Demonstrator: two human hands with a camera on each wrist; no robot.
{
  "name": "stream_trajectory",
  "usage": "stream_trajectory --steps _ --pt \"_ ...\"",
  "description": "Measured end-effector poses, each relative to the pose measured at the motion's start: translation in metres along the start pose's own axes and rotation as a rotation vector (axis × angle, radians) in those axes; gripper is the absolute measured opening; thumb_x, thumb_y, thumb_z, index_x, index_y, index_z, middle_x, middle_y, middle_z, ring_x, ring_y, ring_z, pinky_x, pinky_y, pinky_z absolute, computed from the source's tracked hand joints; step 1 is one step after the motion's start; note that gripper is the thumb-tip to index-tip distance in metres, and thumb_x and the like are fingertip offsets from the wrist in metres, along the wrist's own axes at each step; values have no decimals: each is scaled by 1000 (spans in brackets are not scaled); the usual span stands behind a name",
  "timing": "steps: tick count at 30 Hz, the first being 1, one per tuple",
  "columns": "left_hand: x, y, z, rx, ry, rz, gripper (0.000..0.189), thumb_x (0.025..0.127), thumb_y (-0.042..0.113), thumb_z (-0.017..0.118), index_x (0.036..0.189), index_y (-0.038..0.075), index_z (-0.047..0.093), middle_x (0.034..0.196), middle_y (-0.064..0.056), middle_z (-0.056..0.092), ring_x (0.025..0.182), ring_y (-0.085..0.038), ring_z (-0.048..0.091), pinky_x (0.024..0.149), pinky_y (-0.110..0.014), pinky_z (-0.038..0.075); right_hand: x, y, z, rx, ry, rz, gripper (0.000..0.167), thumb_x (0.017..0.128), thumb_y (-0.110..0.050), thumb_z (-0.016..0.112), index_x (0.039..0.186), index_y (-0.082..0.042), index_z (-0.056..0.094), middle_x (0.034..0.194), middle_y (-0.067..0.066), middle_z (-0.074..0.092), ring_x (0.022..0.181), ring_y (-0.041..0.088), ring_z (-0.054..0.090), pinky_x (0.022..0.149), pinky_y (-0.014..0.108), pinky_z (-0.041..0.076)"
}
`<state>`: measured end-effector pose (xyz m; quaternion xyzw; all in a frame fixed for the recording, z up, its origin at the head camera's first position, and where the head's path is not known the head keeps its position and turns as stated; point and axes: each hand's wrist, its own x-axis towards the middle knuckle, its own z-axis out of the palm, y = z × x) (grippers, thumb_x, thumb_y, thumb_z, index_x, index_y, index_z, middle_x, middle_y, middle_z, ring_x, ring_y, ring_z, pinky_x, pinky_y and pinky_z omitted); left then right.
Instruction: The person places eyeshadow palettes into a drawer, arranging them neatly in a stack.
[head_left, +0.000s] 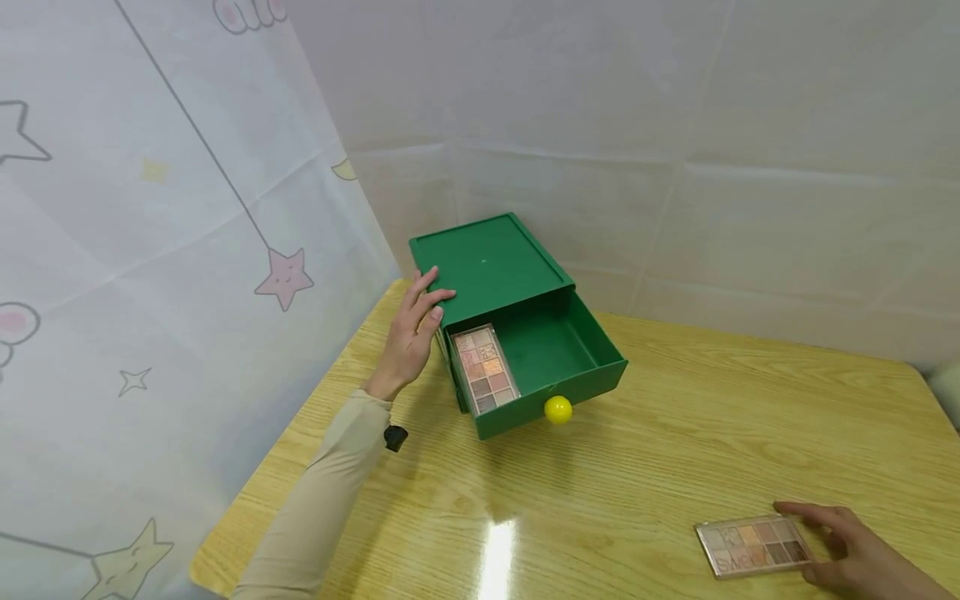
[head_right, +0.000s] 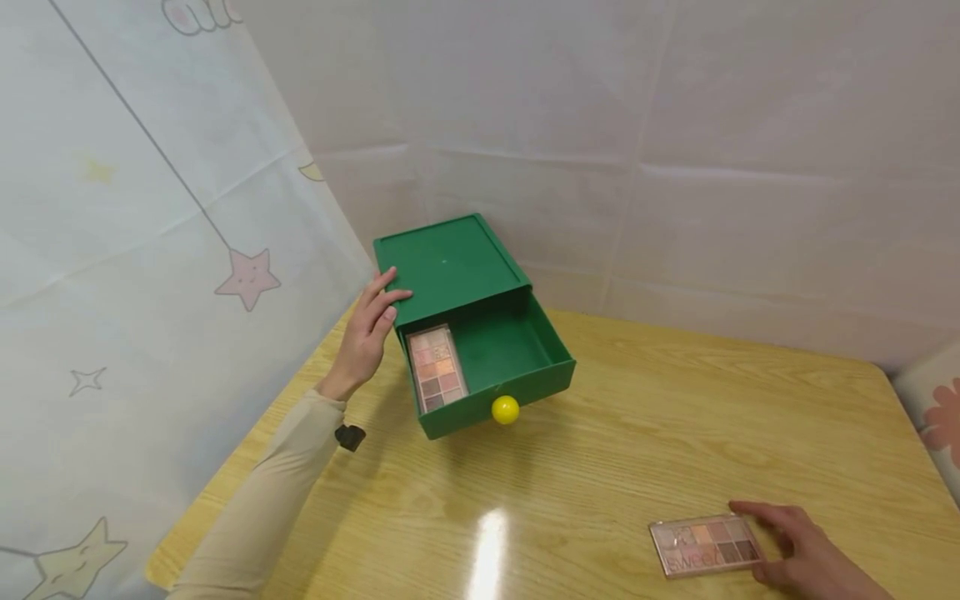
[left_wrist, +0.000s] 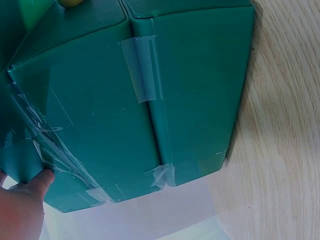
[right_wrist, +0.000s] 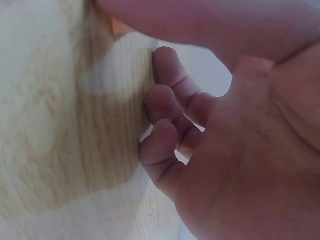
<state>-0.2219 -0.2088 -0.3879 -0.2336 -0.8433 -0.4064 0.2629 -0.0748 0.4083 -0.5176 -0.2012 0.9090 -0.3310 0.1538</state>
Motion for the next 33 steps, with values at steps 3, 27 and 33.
stream_trajectory --steps 3,27,33 --pt "0 1 0 -3 -1 0 35 104 24 38 131 15 58 159 -9 28 151 -32 10 118 -58 17 1 -1 -1 8 -22 10 69 81 -16 76 142 -10 46 126 -23 34 94 -25 16 70 13 33" --pt "-1 1 0 -2 10 3 34 104 21 38 131 16 58 158 -8 29 151 -32 11 117 -59 19 6 -25 7 -5 80 124 55 83 -20 76 132 -7 53 127 8 47 99 -25 24 76 46 46" --pt "0 0 1 -20 25 23 34 101 10 42 130 14 59 158 -9 30 150 -33 12 117 -59 19 8 -35 15 -29 201 49 52 80 -18 78 127 -13 56 116 -35 38 101 -21 28 72 47 46"
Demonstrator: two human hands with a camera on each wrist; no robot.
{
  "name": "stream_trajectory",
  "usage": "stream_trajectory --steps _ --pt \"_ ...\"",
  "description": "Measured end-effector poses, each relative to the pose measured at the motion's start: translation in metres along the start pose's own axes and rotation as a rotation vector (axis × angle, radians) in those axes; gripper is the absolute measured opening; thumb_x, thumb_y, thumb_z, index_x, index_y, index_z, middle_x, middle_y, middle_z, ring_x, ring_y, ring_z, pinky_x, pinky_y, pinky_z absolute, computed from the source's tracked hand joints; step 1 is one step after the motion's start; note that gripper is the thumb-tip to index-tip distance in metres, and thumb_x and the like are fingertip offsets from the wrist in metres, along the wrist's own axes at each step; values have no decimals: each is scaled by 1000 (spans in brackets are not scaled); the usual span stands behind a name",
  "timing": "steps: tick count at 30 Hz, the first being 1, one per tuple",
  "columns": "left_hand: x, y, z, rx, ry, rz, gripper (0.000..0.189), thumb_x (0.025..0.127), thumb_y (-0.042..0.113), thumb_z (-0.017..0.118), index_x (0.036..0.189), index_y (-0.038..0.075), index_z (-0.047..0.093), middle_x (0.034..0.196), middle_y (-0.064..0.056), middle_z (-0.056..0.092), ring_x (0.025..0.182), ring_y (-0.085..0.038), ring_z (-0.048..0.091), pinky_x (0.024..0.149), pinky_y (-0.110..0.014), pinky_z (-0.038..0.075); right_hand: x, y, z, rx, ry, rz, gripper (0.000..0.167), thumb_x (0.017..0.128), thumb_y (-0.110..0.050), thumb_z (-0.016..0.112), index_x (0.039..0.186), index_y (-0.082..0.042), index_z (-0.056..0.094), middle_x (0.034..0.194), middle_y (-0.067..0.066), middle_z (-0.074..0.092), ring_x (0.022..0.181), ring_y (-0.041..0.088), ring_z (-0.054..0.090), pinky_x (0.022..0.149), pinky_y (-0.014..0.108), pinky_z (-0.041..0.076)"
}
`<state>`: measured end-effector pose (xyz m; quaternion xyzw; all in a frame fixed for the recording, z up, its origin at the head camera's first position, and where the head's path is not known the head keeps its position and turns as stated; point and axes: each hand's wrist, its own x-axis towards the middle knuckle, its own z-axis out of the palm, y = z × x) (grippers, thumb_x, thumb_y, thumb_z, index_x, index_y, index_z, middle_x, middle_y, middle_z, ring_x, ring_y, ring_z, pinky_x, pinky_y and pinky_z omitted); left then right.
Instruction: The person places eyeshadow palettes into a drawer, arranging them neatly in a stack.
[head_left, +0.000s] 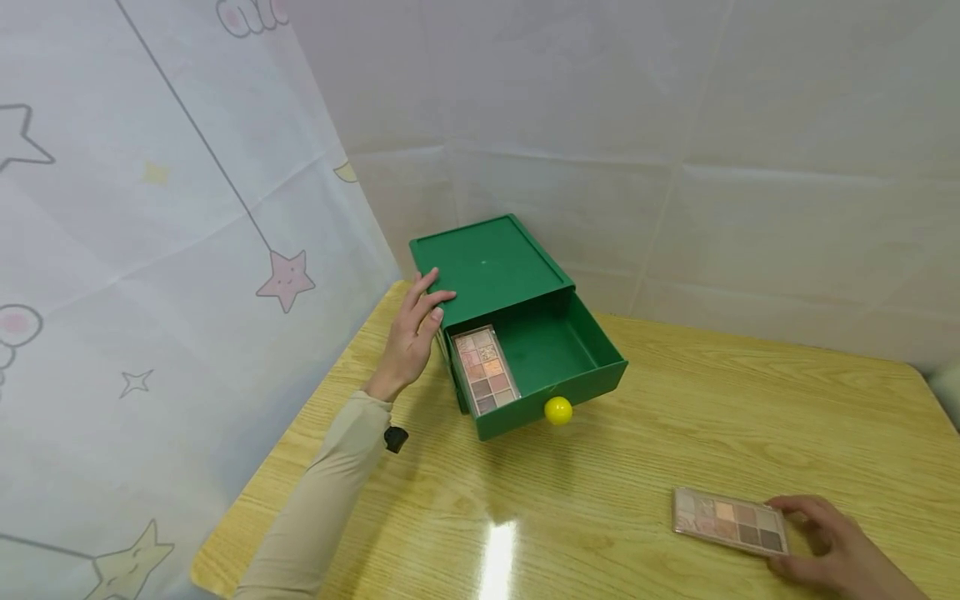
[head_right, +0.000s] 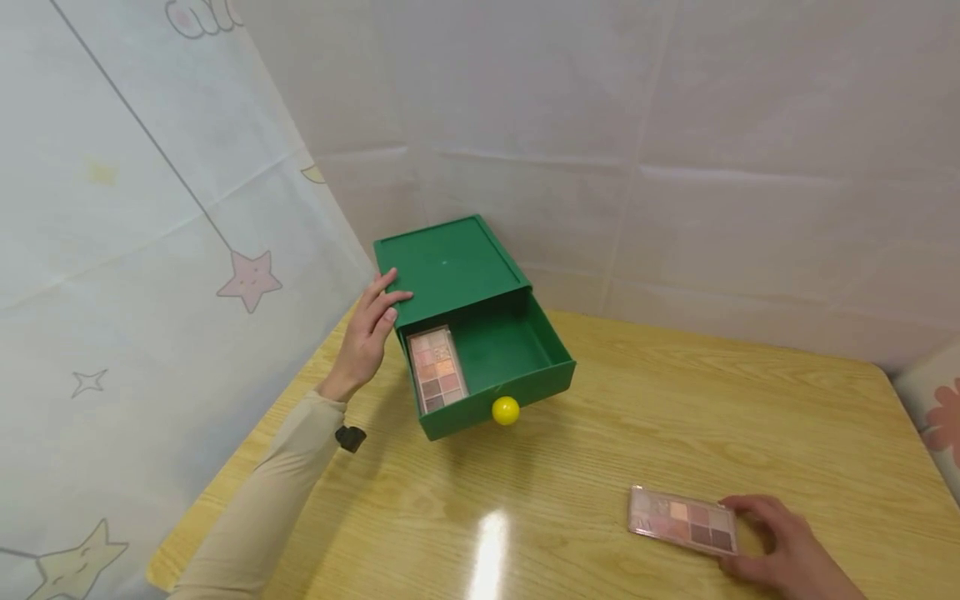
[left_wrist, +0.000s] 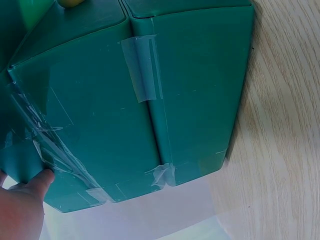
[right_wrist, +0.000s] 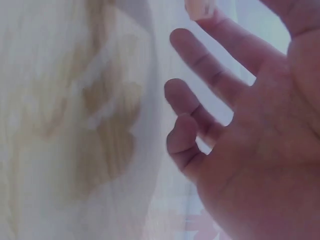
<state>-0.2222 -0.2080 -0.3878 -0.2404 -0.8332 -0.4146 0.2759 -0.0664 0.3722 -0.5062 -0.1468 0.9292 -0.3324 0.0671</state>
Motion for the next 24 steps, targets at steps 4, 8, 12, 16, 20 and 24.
stream_trajectory --steps 4,8,12,16,20,24 --pt "0 1 1 -27 11 0 35 98 1 44 128 9 60 157 -15 31 150 -37 12 117 -61 18 3 -11 -1 -21 45 15 51 79 -21 79 125 -14 58 116 -39 38 95 -16 32 69 42 44" --pt "0 0 1 -13 10 -4 34 100 6 43 128 10 60 157 -14 31 150 -36 12 117 -60 18 6 -20 0 -40 110 -9 50 78 -20 81 122 -11 59 113 -38 42 91 -12 34 64 25 34" --pt "0 0 0 21 -4 -6 34 103 18 39 130 15 59 158 -9 30 150 -35 13 117 -59 20 7 -30 2 -45 159 -5 52 75 -20 83 120 -11 60 110 -36 45 91 -13 33 61 22 30" --pt "0 1 0 21 -10 -8 35 104 22 38 130 15 59 158 -9 30 150 -35 13 117 -59 20 6 -38 3 -34 171 29 52 76 -23 82 122 -11 60 108 -35 45 88 -9 32 61 22 32" --pt "0 2 -1 24 -11 -9 35 104 23 38 130 15 59 158 -9 30 150 -35 12 117 -59 20 6 -44 5 -13 195 38 54 77 -26 82 124 -12 59 109 -37 42 86 -4 34 61 22 32" --pt "0 3 -2 24 -11 -10 34 104 22 39 131 15 59 158 -9 29 151 -33 12 117 -59 20 6 -52 5 18 224 24 56 77 -24 82 126 -12 57 112 -36 42 86 -2 35 61 22 32"
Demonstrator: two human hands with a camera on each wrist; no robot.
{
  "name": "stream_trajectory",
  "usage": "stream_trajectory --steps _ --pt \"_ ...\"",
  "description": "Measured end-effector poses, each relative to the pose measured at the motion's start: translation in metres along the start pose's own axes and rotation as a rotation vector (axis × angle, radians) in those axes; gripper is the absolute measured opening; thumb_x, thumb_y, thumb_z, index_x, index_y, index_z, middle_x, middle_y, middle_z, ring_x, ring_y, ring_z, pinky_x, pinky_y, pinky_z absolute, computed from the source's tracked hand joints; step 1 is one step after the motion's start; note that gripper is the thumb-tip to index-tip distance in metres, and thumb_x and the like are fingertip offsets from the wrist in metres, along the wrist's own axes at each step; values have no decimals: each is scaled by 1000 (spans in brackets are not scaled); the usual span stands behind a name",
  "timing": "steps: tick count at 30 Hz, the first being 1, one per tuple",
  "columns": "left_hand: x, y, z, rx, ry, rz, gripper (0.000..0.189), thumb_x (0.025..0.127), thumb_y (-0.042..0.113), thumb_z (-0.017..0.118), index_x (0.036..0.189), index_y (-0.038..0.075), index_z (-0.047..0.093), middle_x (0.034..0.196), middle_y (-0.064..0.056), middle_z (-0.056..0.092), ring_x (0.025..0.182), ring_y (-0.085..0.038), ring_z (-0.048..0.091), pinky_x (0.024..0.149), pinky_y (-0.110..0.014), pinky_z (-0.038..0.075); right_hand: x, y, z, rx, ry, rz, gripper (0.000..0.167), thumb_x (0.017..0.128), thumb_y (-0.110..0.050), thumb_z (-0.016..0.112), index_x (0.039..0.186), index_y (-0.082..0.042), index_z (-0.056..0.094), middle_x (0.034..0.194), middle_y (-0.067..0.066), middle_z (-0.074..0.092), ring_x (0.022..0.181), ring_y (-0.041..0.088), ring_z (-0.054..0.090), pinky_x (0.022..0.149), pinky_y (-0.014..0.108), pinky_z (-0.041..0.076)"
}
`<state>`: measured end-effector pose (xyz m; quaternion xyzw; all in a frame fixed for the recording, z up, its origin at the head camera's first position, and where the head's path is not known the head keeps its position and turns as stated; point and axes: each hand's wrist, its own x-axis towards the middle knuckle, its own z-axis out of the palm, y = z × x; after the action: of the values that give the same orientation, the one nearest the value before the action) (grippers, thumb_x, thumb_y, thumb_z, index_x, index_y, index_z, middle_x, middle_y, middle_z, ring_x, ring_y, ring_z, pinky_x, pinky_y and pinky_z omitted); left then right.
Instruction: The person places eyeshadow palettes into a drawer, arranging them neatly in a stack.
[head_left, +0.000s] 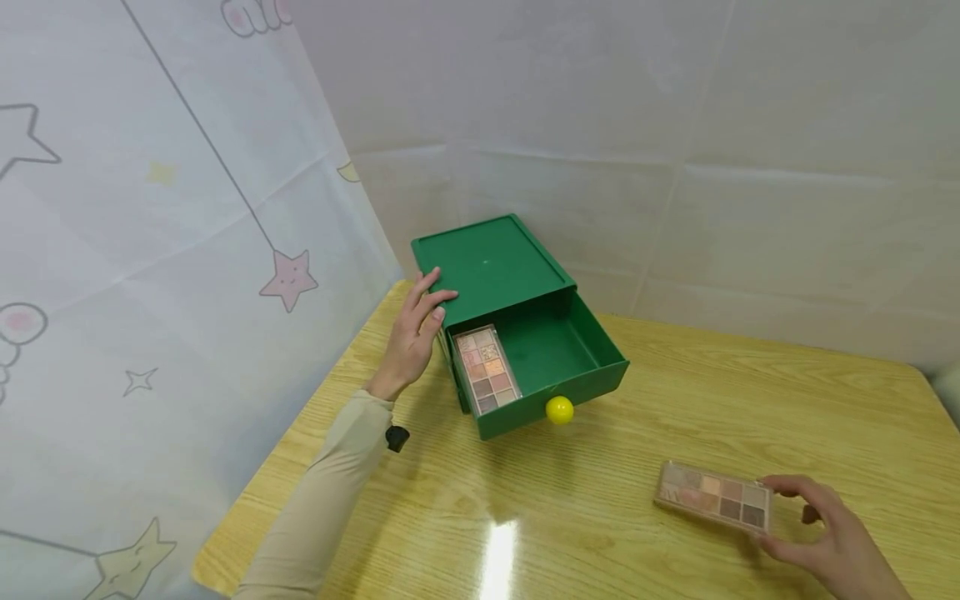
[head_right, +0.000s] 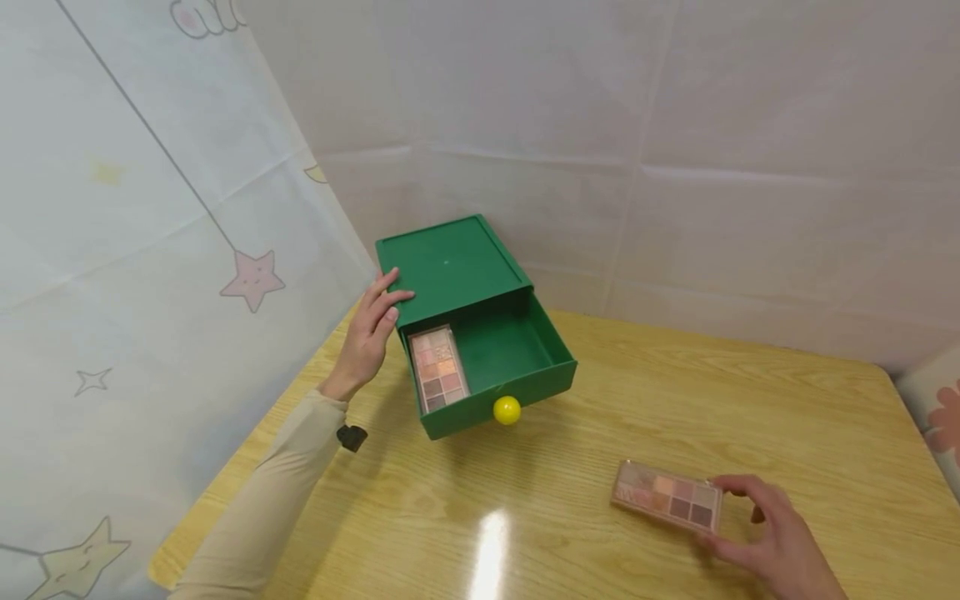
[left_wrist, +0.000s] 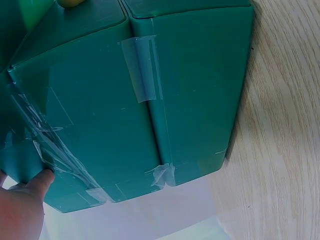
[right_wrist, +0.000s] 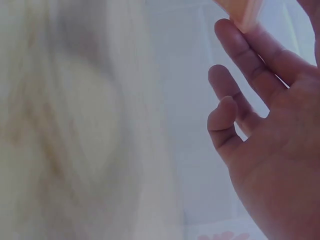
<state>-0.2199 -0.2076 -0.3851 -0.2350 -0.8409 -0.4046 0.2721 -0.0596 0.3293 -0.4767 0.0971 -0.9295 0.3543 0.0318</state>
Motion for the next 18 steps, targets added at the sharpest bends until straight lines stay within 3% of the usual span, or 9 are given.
stream_trajectory --steps 6,11,15,18 --pt "0 0 1 -3 3 1 34 103 19 39 131 15 59 158 -9 29 151 -32 12 117 -58 20 4 -16 -3 1 52 41 58 78 -26 82 128 -16 55 113 -33 41 82 2 36 59 20 31" --pt "0 0 1 -3 1 -3 34 103 19 39 131 15 58 158 -8 29 151 -32 12 118 -58 20 6 -32 -3 147 152 -23 62 74 -4 82 129 -7 53 115 -24 48 84 2 42 63 15 35" --pt "0 1 0 -1 -2 -9 34 104 20 38 131 16 59 158 -8 29 151 -32 12 118 -57 20 9 -43 -2 436 211 -166 68 66 24 72 128 8 48 122 -9 54 90 3 53 78 7 40" --pt "0 1 0 -2 -3 -9 34 104 21 39 131 15 59 158 -8 29 151 -32 12 118 -57 19 12 -50 -1 726 223 -274 71 60 38 60 126 18 44 124 1 57 98 7 56 87 8 43"
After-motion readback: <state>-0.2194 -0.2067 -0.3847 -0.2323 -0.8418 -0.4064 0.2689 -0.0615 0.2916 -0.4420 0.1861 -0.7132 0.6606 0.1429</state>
